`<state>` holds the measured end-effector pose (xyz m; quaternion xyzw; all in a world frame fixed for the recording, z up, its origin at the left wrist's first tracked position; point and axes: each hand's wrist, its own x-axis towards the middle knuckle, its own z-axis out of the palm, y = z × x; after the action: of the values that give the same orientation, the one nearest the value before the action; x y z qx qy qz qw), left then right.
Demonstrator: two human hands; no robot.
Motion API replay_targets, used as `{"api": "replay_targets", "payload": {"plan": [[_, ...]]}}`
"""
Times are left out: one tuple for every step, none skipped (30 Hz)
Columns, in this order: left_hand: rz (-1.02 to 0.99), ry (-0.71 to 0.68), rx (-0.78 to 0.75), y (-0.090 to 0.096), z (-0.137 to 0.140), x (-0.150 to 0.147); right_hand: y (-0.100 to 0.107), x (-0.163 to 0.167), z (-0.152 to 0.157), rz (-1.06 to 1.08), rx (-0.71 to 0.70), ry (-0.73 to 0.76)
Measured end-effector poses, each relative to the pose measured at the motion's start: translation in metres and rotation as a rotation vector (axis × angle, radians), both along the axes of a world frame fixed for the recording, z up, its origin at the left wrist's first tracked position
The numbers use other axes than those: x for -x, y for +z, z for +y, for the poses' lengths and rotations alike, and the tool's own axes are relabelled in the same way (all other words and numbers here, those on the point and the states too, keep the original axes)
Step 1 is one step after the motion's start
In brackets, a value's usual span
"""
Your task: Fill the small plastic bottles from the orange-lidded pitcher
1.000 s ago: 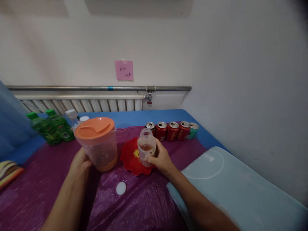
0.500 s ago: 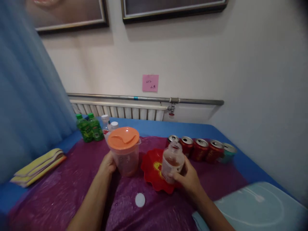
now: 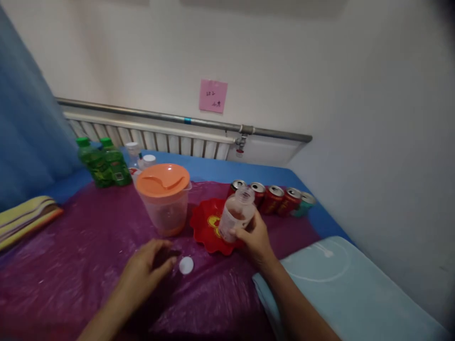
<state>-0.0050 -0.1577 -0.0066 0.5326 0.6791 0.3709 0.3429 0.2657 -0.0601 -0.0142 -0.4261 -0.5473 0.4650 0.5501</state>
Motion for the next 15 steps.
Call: {"api": "replay_targets", "payload": {"plan": [[0.104, -0.110, 0.046, -0.002, -0.001, -0.008, 0.001, 0.000, 0.000, 0.003, -0.002, 0.008], [0.202, -0.199, 0.083, -0.005, 0.000, -0.014, 0.001, 0.000, 0.000, 0.008, -0.007, 0.016], [0.278, -0.267, 0.113, -0.007, 0.002, -0.020, 0.002, 0.001, 0.000, 0.014, -0.012, 0.020], [0.347, -0.318, 0.133, -0.010, 0.004, -0.024, 0.003, 0.000, 0.000, 0.019, -0.017, 0.023], [0.408, -0.364, 0.153, -0.013, 0.007, -0.028, 0.003, 0.000, 0.001, 0.023, -0.020, 0.021], [0.465, -0.402, 0.169, -0.016, 0.009, -0.030, 0.004, 0.000, 0.001, 0.026, -0.022, 0.019], [0.509, -0.433, 0.180, -0.020, 0.010, -0.032, 0.004, 0.000, 0.002, 0.030, -0.022, 0.015], [0.534, -0.457, 0.189, -0.024, 0.012, -0.033, 0.004, -0.001, 0.002, 0.033, -0.021, 0.011], [0.543, -0.470, 0.195, -0.028, 0.012, -0.033, 0.005, -0.001, 0.002, 0.037, -0.020, 0.007], [0.534, -0.471, 0.193, -0.031, 0.012, -0.032, 0.005, -0.001, 0.002, 0.038, -0.019, 0.007], [0.509, -0.465, 0.187, -0.034, 0.012, -0.031, 0.005, -0.001, 0.001, 0.038, -0.017, 0.011], [0.466, -0.447, 0.177, -0.034, 0.012, -0.029, 0.005, -0.001, 0.001, 0.034, -0.016, 0.019], [0.402, -0.407, 0.161, -0.033, 0.013, -0.027, 0.006, -0.001, 0.000, 0.030, -0.016, 0.030], [0.319, -0.340, 0.138, -0.030, 0.013, -0.025, 0.006, -0.001, -0.001, 0.024, -0.018, 0.042], [0.215, -0.263, 0.108, -0.023, 0.015, -0.023, 0.007, 0.000, -0.002, 0.014, -0.023, 0.055]]}}
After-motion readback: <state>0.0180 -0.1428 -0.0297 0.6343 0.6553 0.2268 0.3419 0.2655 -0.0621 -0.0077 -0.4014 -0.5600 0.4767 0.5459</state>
